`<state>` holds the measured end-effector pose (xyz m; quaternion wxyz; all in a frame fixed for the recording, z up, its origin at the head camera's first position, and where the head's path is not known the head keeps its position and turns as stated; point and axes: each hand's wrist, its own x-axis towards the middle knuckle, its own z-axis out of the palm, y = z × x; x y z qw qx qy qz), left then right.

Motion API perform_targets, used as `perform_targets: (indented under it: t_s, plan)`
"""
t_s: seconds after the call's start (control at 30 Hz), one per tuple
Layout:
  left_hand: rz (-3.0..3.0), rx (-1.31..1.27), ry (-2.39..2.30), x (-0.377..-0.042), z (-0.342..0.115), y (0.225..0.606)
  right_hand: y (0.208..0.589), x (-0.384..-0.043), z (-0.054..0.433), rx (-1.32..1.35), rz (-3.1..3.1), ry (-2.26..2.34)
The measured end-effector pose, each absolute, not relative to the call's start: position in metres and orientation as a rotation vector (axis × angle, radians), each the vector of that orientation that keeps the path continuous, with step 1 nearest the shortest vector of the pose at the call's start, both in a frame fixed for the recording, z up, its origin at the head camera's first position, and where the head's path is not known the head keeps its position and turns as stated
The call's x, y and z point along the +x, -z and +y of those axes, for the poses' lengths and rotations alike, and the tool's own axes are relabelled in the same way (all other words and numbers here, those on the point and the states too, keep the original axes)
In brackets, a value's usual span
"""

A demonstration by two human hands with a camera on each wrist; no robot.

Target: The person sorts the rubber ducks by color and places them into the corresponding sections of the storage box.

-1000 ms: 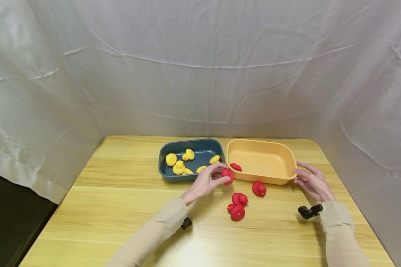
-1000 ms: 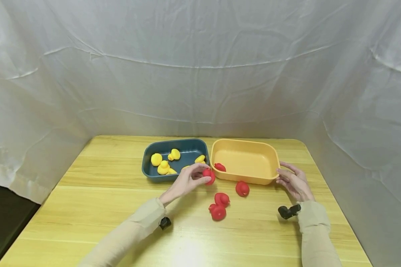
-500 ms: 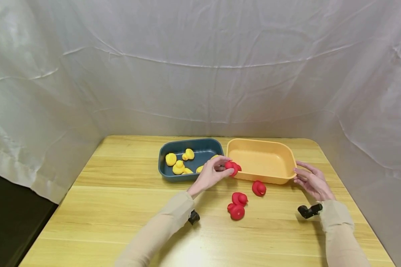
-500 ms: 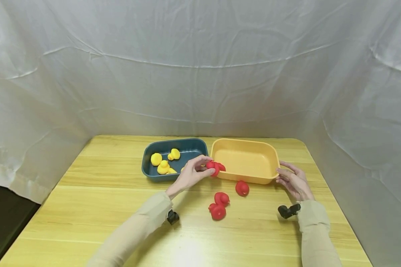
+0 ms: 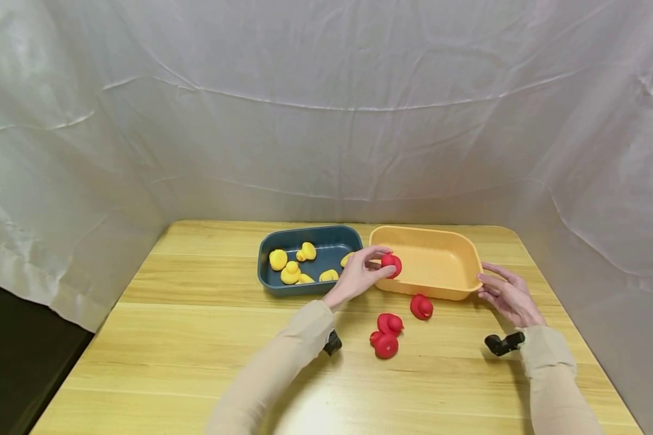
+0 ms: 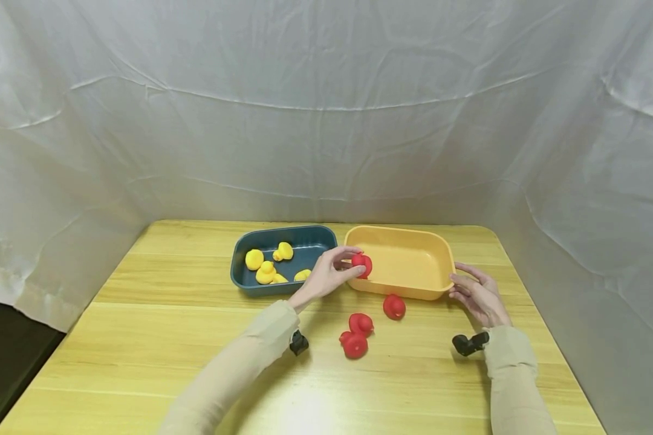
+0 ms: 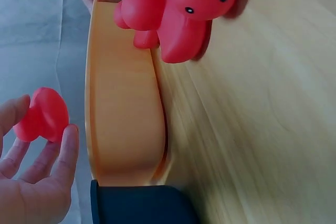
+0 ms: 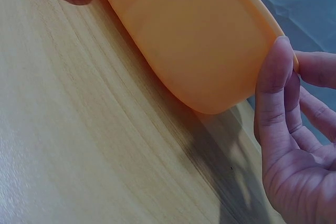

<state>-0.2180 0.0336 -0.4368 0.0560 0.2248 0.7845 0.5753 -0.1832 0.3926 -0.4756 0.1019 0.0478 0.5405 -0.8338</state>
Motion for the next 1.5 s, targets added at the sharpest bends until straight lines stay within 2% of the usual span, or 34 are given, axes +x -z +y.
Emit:
perform_targets:
  t_s: [0.63,0.93,1.2,1.5]
  plan:
    - [2.331,0.663,-1.756,-0.225,0.056,0.442,0.476,-0.183,0.392,0.137,1.59,2.464]
    - [2.281,0.766,-1.782,-0.218,0.044,0.44,0.475,-0.182,0.393,0.142,1.572,2.466]
    - [2.22,1.06,-1.396,-0.192,0.009,0.449,0.474,-0.184,0.392,0.1,1.513,2.515]
    - [2.3,1.051,-1.035,-0.172,-0.001,0.46,0.475,-0.182,0.393,0.112,1.507,2.498]
